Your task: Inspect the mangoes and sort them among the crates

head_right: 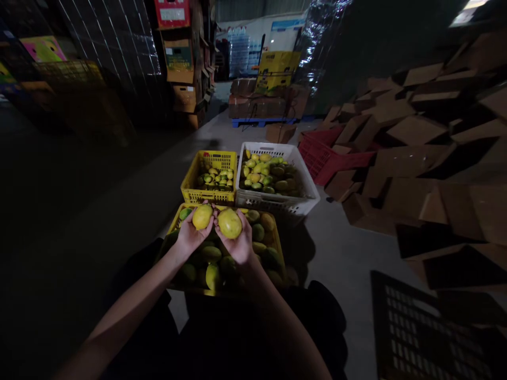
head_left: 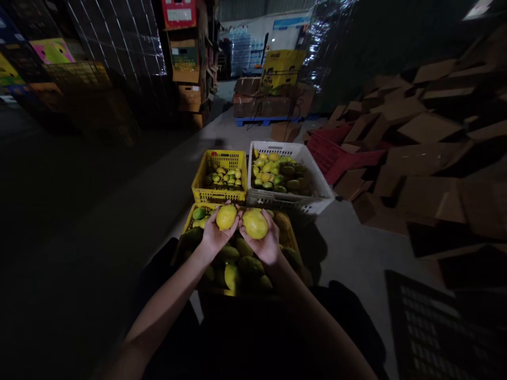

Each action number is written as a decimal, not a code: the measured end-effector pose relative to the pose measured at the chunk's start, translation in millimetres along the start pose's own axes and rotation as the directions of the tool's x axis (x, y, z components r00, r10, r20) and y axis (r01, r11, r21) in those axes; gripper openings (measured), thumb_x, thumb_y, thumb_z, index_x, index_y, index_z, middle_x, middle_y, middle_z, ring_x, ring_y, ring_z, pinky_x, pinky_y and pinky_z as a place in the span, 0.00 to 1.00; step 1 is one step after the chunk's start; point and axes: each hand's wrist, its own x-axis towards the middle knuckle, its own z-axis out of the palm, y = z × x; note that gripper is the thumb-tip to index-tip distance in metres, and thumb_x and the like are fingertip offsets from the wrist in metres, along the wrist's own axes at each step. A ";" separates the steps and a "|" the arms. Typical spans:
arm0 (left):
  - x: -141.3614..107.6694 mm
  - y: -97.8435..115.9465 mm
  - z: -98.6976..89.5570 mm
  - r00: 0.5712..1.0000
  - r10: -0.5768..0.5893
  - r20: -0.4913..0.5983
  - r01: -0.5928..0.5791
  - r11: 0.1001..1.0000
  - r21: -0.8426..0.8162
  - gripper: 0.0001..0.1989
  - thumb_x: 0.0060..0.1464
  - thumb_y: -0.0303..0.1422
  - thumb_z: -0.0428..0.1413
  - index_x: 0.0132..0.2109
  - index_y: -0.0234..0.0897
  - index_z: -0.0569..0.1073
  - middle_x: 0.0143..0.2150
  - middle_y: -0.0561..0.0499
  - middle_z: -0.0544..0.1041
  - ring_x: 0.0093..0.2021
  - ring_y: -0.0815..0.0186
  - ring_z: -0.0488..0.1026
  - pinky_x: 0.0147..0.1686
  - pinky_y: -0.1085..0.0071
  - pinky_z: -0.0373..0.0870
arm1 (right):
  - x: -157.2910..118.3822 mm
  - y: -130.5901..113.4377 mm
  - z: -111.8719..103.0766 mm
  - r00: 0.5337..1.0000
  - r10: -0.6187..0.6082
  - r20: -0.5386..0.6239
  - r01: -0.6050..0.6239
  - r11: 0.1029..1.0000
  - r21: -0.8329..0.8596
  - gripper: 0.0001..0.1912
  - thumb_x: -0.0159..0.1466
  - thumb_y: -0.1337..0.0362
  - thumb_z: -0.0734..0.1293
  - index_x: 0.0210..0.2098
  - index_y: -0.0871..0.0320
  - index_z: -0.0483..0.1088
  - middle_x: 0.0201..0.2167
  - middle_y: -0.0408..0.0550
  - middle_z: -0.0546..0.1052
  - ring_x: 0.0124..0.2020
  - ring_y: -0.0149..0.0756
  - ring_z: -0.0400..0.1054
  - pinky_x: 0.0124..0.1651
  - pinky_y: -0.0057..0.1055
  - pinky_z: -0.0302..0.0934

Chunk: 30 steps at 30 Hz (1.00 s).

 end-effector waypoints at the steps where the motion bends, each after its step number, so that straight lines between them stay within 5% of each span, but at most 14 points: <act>1: -1.3 1.8 -1.1 1.000 -0.014 0.012 0.014 1.000 0.025 0.10 0.64 0.35 0.50 0.46 0.38 0.74 0.40 0.48 0.80 0.39 0.68 0.78 0.37 0.75 0.76 | -1.7 -0.5 0.4 0.999 0.025 0.033 -0.024 0.999 -0.030 0.14 0.68 0.58 0.60 0.36 0.58 0.74 0.29 0.50 0.82 0.27 0.36 0.76 0.28 0.29 0.72; 8: -9.7 11.0 -10.2 0.993 -0.108 0.037 0.098 0.975 0.201 0.09 0.53 0.39 0.60 0.33 0.38 0.71 0.29 0.50 0.75 0.20 0.71 0.67 0.17 0.75 0.65 | -13.2 1.4 7.0 0.989 0.118 0.091 -0.098 0.975 -0.202 0.08 0.59 0.56 0.68 0.30 0.54 0.72 0.25 0.48 0.80 0.26 0.42 0.75 0.18 0.30 0.65; 15: -13.3 12.5 -16.1 0.990 -0.115 0.085 0.080 0.939 0.336 0.13 0.48 0.41 0.61 0.29 0.37 0.69 0.25 0.49 0.73 0.17 0.72 0.65 0.14 0.75 0.63 | -14.2 4.1 2.0 0.981 0.154 0.119 -0.122 0.963 -0.242 0.11 0.59 0.53 0.69 0.29 0.54 0.69 0.20 0.44 0.76 0.18 0.37 0.70 0.15 0.29 0.63; 24: -15.9 24.9 -16.9 0.992 -0.126 -0.017 0.127 0.967 0.220 0.09 0.56 0.36 0.55 0.34 0.35 0.73 0.28 0.49 0.77 0.22 0.70 0.73 0.19 0.78 0.71 | -11.8 5.3 5.5 0.997 0.063 0.054 -0.053 0.984 -0.171 0.07 0.60 0.58 0.66 0.32 0.55 0.73 0.26 0.48 0.80 0.22 0.37 0.72 0.21 0.29 0.67; 28: -10.6 23.7 -29.6 0.977 -0.181 -0.112 0.212 0.875 0.435 0.11 0.56 0.39 0.57 0.38 0.35 0.76 0.26 0.47 0.78 0.23 0.66 0.74 0.18 0.76 0.70 | -10.6 -4.3 -5.2 0.998 -0.007 0.055 0.014 0.993 -0.114 0.08 0.61 0.57 0.66 0.34 0.54 0.74 0.30 0.47 0.82 0.25 0.36 0.73 0.23 0.28 0.67; 30: -13.9 14.3 -40.6 0.984 -0.162 -0.075 0.176 0.800 0.574 0.10 0.51 0.39 0.63 0.37 0.37 0.77 0.23 0.48 0.77 0.22 0.62 0.73 0.16 0.73 0.68 | -13.5 -12.3 -9.0 0.998 -0.036 0.050 0.040 0.995 -0.095 0.08 0.60 0.57 0.67 0.34 0.54 0.74 0.30 0.46 0.82 0.25 0.36 0.74 0.23 0.28 0.67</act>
